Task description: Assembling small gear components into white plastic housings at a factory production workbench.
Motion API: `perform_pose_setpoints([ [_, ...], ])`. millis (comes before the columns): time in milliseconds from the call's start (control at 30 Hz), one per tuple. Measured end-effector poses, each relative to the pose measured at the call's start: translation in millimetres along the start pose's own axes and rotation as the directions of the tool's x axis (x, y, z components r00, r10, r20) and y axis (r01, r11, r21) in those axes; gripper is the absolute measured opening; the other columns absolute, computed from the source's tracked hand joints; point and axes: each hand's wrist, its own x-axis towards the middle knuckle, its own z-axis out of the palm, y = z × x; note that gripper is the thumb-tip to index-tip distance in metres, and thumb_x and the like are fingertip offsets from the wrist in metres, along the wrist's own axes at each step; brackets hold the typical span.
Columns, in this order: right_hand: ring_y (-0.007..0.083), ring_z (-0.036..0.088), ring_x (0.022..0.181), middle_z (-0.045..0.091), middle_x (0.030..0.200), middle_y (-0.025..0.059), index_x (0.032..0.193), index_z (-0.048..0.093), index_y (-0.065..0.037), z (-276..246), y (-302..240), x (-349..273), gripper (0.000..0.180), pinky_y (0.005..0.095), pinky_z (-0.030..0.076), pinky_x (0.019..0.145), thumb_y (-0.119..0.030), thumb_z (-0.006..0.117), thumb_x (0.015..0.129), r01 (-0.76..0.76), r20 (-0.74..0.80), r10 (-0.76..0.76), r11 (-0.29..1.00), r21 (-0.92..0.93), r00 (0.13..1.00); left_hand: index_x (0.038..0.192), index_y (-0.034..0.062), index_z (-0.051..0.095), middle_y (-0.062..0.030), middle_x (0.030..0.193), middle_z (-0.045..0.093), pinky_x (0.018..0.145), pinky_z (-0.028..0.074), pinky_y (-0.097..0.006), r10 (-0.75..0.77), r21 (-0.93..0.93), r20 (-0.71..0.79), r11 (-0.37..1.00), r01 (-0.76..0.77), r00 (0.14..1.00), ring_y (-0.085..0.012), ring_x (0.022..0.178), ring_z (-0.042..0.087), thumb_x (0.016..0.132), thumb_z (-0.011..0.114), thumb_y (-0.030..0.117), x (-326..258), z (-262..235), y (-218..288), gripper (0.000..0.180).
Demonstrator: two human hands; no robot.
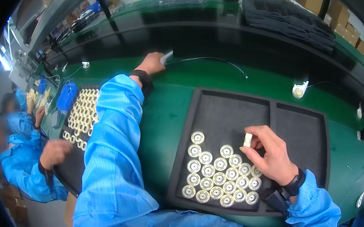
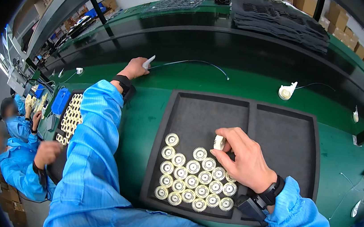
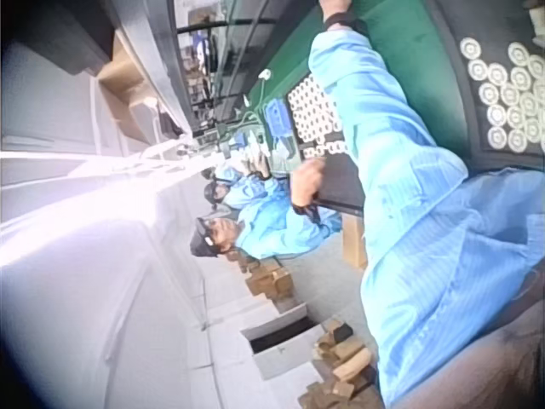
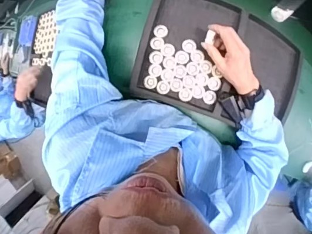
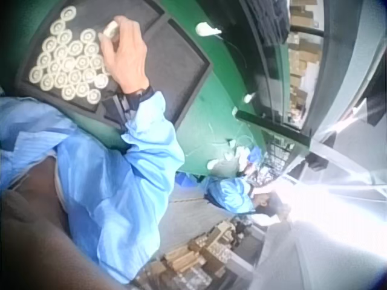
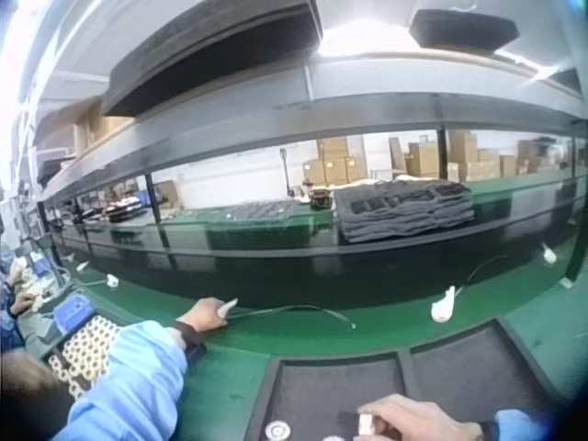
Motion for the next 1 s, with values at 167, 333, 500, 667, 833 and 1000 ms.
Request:
perform_pose_setpoints([
  [167,0.0171,0.062,0.066,0.058,0.091,0.0106,0.109,0.057,0.001,-2,-2,-2,0.034,0.0288,0.051,0.058,-0.005,0.072,0.079,0.002,-0.017,-0.001,1.0,0.025,1.0,0.103,-0.0038,0.06,-0.0109,0.086,0.064,0.064,0.052,-0.026,-0.234,-0.771,0.231,0.549,0.324,0.944,-0.0158,0.078,0.064,0.081,0.071,0.016,-37,-7,42,0.031],
  [333,0.0124,0.062,0.067,0.059,0.088,0.009,0.109,0.057,0.001,-3,-6,-2,0.034,0.0258,0.05,0.058,-0.006,0.072,0.079,-0.053,-0.032,0.057,0.992,0.114,0.998,0.103,-0.0007,0.059,-0.0125,0.091,0.062,0.058,0.045,-0.023,0.144,-0.889,0.403,-0.171,0.424,0.904,-0.014,0.072,0.058,0.085,0.068,0.018,-90,-37,104,0.027],
  [500,0.0049,0.06,0.079,0.062,0.094,0.0035,0.114,0.056,0.001,-6,-8,-1,0.034,0.0204,0.05,0.069,-0.006,0.07,0.084,-0.236,0.024,0.283,0.748,0.62,0.959,0.106,-0.0069,0.058,-0.0138,0.097,0.06,0.067,0.048,-0.025,0.47,-0.79,0.322,-0.346,0.507,0.822,-0.0161,0.083,0.056,0.094,0.054,0.022,-133,-39,160,0.032],
  [667,0.0076,0.061,0.088,0.062,0.102,0.0038,0.122,0.055,0.002,-19,-20,3,0.038,0.0206,0.049,0.075,-0.003,0.067,0.086,-0.254,0.075,0.298,0.624,0.739,0.952,0.114,-0.0085,0.054,-0.0181,0.103,0.061,0.078,0.056,-0.032,0.46,-0.758,0.325,-0.395,0.518,0.826,-0.0272,0.094,0.063,0.097,0.051,0.02,-177,-23,210,0.034],
  [833,0.0129,0.063,0.097,0.063,0.108,0.0092,0.127,0.052,0.003,-19,-21,4,0.041,0.026,0.051,0.085,-0.002,0.064,0.087,-0.236,0.077,0.272,0.622,0.746,0.959,0.121,-0.0102,0.047,-0.0242,0.118,0.057,0.089,0.055,-0.043,0.488,-0.705,0.318,-0.451,0.547,0.813,-0.0378,0.106,0.061,0.099,0.044,0.022,-208,-24,237,0.039],
  [1000,0.0146,0.063,0.099,0.063,0.108,0.0102,0.127,0.052,0.003,-15,-11,3,0.041,0.028,0.051,0.09,-0.002,0.063,0.088,-0.286,0.118,0.302,0.607,0.742,0.946,0.13,-0.0108,0.04,-0.0274,0.126,0.051,0.095,0.05,-0.048,0.6,-0.639,0.279,-0.467,0.611,0.75,-0.0457,0.115,0.053,0.101,0.04,0.023,-213,-20,235,0.045],
])
